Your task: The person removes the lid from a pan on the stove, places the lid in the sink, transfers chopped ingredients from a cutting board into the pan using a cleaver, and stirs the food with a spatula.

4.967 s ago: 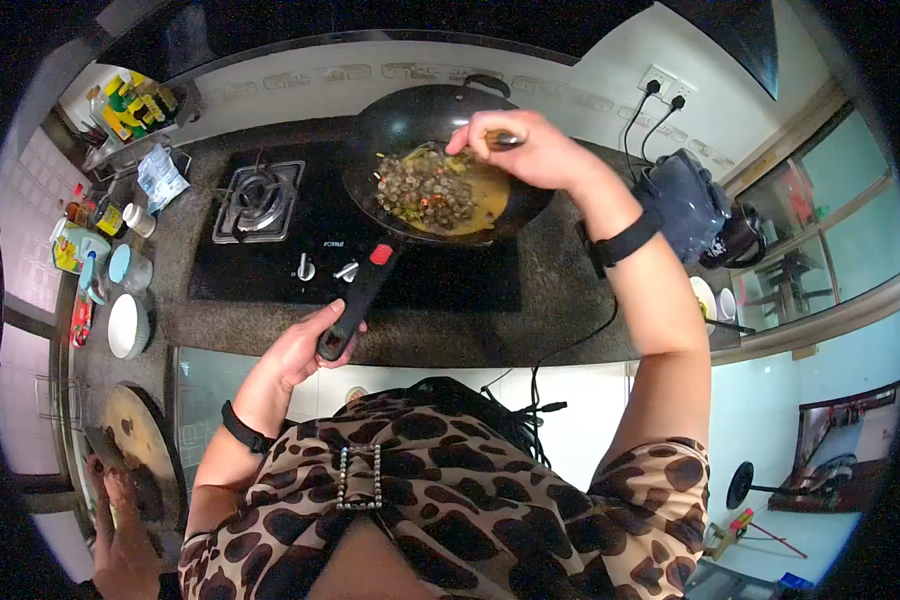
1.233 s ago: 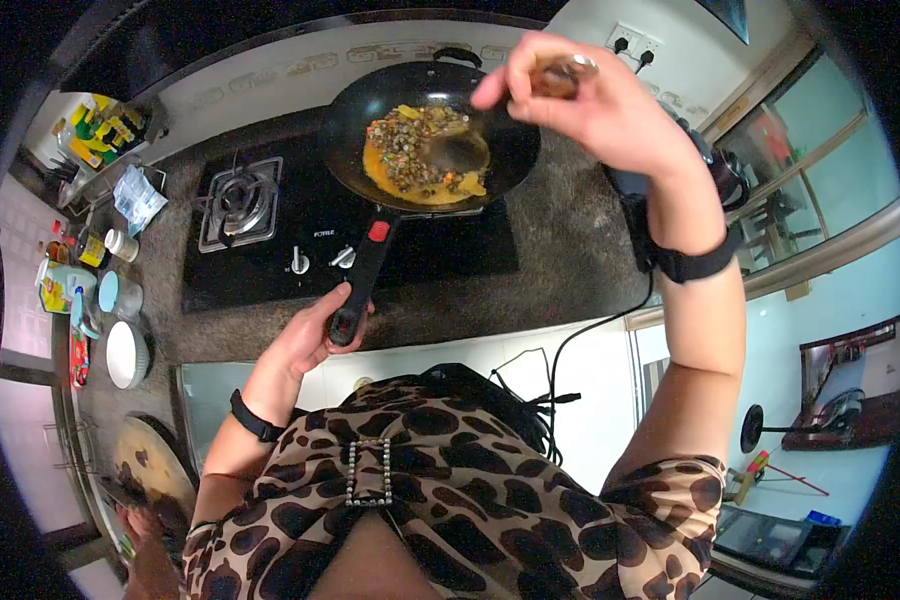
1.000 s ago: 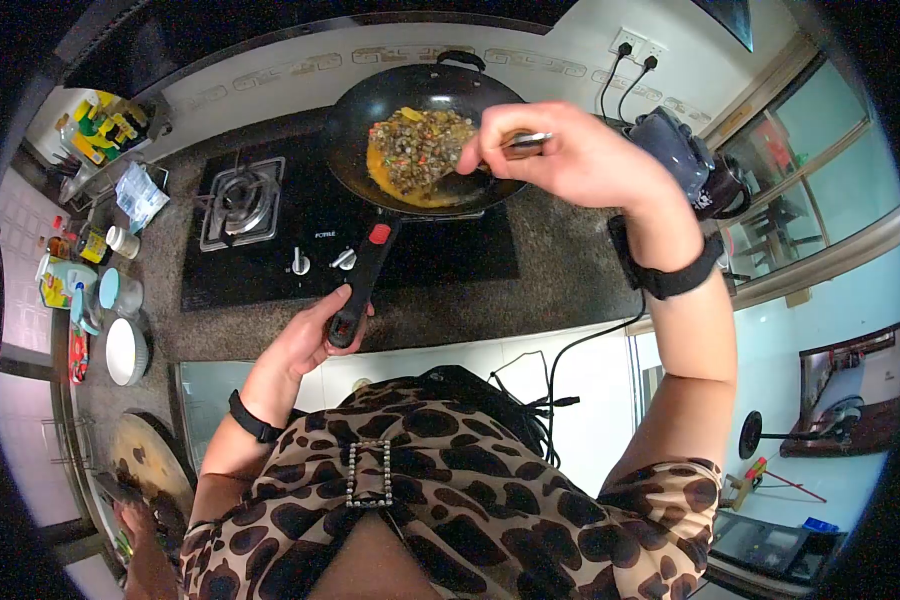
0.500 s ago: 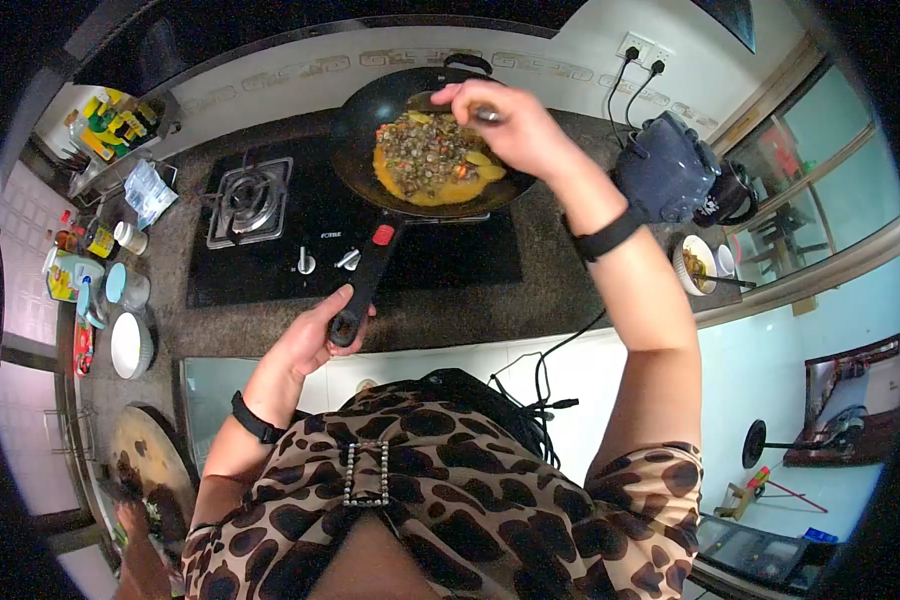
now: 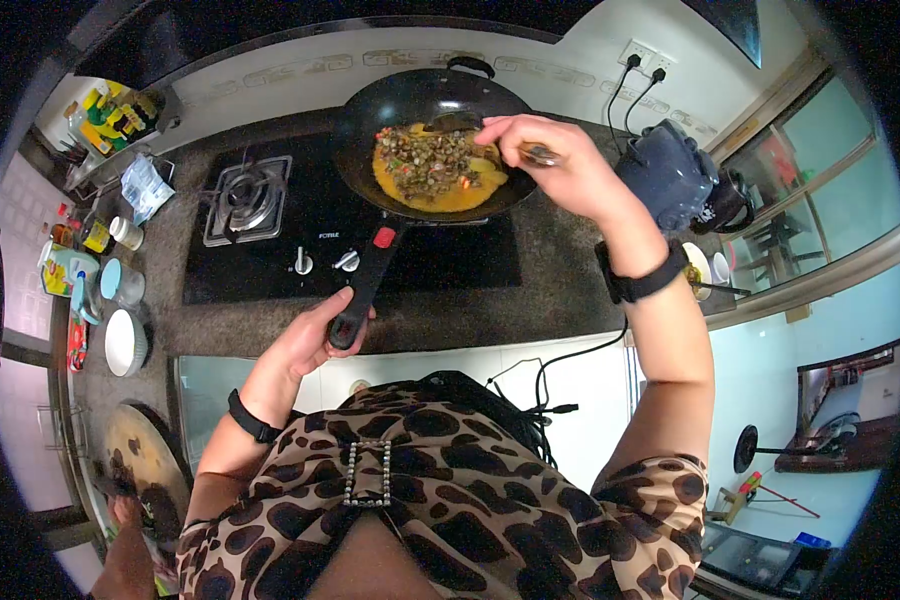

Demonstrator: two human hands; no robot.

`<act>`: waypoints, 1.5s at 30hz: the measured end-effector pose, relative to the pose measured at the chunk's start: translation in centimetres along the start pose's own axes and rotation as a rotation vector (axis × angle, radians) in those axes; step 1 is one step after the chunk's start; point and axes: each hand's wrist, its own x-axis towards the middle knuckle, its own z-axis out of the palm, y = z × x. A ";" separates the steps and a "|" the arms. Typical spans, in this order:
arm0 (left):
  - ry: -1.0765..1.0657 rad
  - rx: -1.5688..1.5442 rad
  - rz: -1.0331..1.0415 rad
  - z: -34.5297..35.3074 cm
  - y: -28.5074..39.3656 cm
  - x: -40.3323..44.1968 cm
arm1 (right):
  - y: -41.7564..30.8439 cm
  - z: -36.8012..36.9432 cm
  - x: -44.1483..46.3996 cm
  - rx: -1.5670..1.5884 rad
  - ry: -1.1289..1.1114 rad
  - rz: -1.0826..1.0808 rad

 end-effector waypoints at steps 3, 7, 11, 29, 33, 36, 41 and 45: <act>0.002 0.004 -0.002 -0.1 -0.1 0.1 | -2.8 -0.9 -1.0 0.029 -0.054 0.040; -0.013 -0.002 -0.009 -0.2 -0.1 0.2 | -1.2 1.2 -2.0 0.001 -0.083 -0.011; -0.006 0.013 -0.007 -0.3 -0.1 0.1 | -1.8 1.4 -1.9 -0.016 0.051 0.034; -0.021 -0.035 0.017 -0.1 -0.4 0.1 | -4.2 1.9 -1.8 -0.049 -0.138 -0.125; 0.008 -0.006 0.011 0.5 0.0 -0.2 | -2.9 3.3 -2.0 -0.043 -0.165 -0.106; 0.005 -0.001 0.015 0.4 -0.1 -0.2 | -2.4 2.6 -1.9 -0.046 -0.049 -0.051; 0.015 0.003 0.002 0.2 -0.3 0.0 | -1.1 2.6 -2.3 -0.088 0.066 -0.100; 0.016 0.006 0.018 0.1 -0.3 0.1 | -0.1 3.7 -2.7 -0.100 -0.026 -0.088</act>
